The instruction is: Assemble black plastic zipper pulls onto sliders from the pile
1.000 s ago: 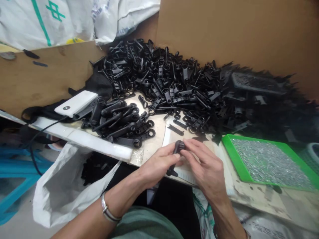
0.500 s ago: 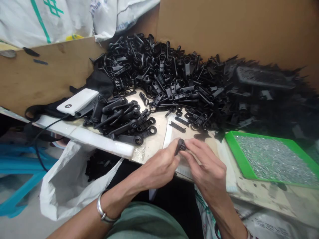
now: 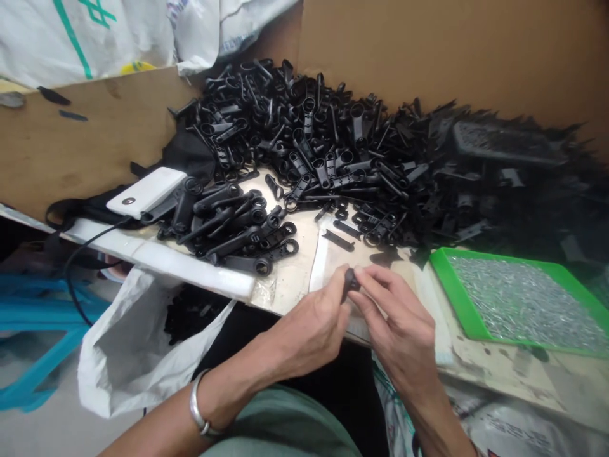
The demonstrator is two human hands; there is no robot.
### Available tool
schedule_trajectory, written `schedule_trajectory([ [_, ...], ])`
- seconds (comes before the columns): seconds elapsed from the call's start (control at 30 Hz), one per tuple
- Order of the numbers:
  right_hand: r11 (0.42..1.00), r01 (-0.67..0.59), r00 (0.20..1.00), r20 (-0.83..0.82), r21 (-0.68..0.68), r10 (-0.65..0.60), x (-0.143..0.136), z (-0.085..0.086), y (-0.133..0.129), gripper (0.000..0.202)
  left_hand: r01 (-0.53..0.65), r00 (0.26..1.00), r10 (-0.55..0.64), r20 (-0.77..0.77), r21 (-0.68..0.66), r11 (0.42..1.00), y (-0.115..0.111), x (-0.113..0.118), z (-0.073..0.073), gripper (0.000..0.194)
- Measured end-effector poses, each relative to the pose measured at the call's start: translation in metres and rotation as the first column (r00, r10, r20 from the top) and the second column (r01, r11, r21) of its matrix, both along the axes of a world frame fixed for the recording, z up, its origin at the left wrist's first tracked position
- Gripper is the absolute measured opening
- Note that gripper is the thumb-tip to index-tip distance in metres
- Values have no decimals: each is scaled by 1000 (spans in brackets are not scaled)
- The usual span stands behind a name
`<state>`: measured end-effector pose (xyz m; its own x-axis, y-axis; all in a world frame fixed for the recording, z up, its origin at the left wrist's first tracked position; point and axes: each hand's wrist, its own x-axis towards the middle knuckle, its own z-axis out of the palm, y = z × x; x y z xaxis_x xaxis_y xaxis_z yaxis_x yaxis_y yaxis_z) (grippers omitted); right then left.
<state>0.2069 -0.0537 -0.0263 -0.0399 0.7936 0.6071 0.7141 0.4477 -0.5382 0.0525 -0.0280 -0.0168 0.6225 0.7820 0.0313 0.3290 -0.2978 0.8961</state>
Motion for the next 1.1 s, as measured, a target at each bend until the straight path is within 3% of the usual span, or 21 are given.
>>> schedule_trajectory([
  [0.2,962,-110,982,-179,-248,66,17,-1,-12,27,-33,997,36,-73,43,999,2,-5,3,44],
  [0.4,884,-249,961,-216,-395,174,20,9,-14,21,129,992,-129,1,-75,989,-4,-12,14,46],
  [0.57,957,-89,988,-149,-275,49,-3,7,-14,20,62,996,-63,-70,-6,998,-5,-13,6,41],
  [0.67,967,-4,991,-131,-257,-31,-14,1,-8,23,-57,996,65,-52,146,988,-2,-8,-4,40],
  [0.73,960,-12,990,-140,-278,-29,-15,0,-1,25,-112,987,145,-70,350,930,1,-7,-9,40],
  [0.77,953,-49,990,-142,-299,6,-12,1,3,25,-118,981,177,-82,474,873,2,-9,-9,39],
  [0.87,926,-106,993,-89,-362,79,11,8,14,25,-104,951,295,-96,797,595,11,-26,-4,39],
  [0.93,935,43,999,39,-352,-32,35,12,22,26,-93,904,413,-111,892,443,19,-44,4,39],
  [1.0,934,246,958,211,-260,-194,60,13,30,29,-74,836,524,-163,913,402,30,-64,9,39],
  [1.1,928,340,871,422,-150,-251,86,9,47,29,-60,713,649,-267,898,436,48,-85,10,41],
])
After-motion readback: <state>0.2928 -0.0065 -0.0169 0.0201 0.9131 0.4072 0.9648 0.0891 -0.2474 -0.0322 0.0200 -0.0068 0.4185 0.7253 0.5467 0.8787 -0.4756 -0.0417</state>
